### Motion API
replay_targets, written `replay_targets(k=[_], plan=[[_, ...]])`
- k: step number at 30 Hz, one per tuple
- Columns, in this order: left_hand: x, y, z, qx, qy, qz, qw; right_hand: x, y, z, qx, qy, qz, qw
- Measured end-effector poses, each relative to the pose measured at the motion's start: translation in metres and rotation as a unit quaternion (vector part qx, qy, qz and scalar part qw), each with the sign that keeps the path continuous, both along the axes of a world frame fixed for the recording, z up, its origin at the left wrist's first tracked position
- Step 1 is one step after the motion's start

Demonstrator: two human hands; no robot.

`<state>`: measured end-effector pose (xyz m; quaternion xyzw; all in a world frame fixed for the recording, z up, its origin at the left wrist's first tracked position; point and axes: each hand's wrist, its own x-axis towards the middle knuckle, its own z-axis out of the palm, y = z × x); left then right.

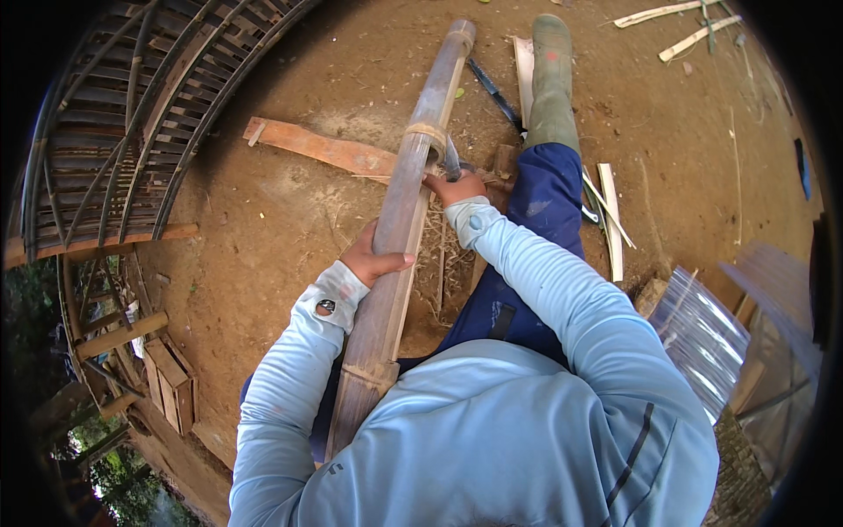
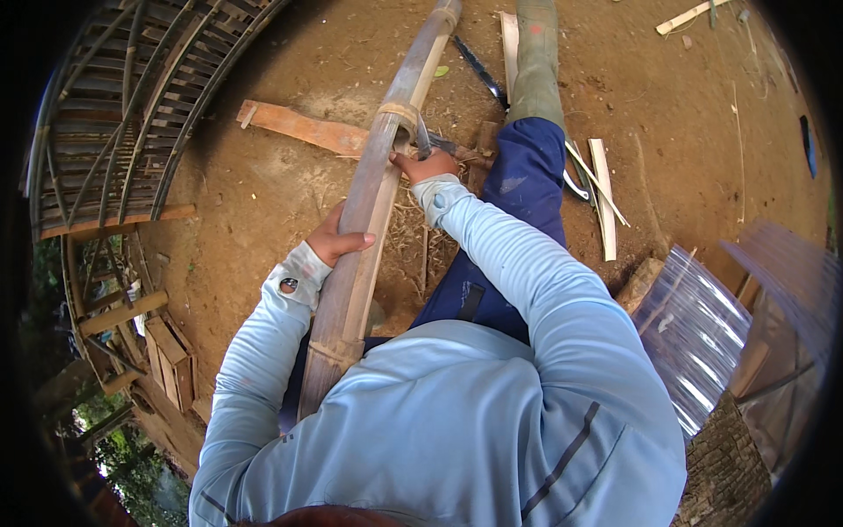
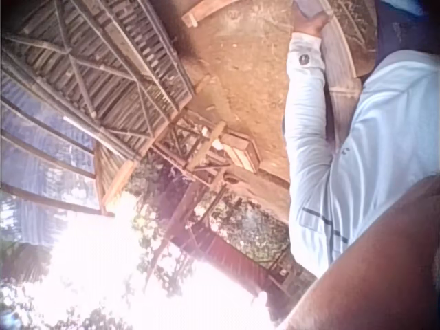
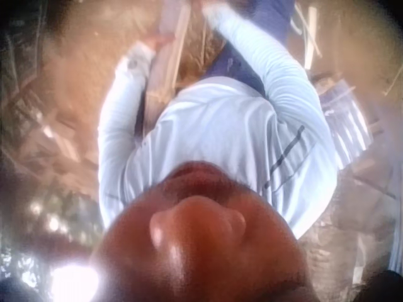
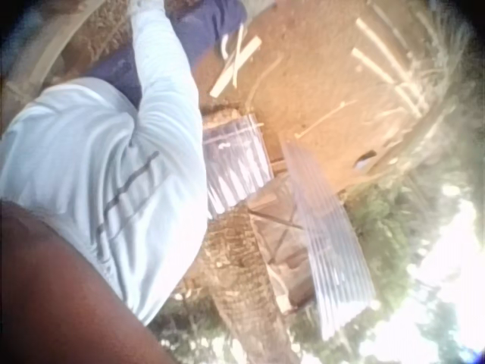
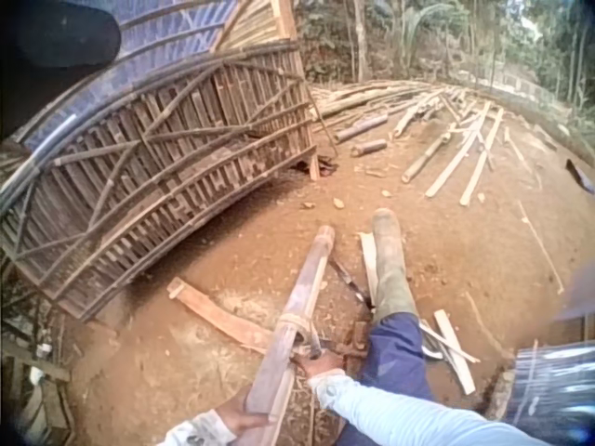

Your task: The person sits on the ground and uses a small knife to carve and smooth the interior surface of a long bamboo tube. The person repeatedly scrapes the inner walls, removes shavings, and adjusts grip along the length of the bamboo.

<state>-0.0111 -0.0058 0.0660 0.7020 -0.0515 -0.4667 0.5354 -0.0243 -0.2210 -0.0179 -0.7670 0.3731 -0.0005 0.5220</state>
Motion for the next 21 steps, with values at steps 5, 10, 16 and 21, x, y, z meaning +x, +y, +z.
replay_targets(k=[5, 10, 16, 21], plan=[[-0.001, -0.002, 0.003, 0.003, 0.011, -0.001, 1.000, 0.007, -0.012, -0.037, 0.121, -0.033, 0.014, 0.992], [-0.001, 0.001, 0.003, -0.002, 0.002, 0.002, 1.000, 0.007, -0.022, -0.030, 0.048, -0.065, 0.030, 0.996], [-0.004, -0.006, 0.013, 0.003, 0.021, 0.010, 1.000, 0.011, -0.037, -0.049, 0.107, -0.053, 0.069, 0.990], [0.001, 0.006, -0.005, -0.004, 0.015, 0.006, 1.000, -0.006, -0.039, -0.010, 0.005, -0.070, 0.218, 0.973]])
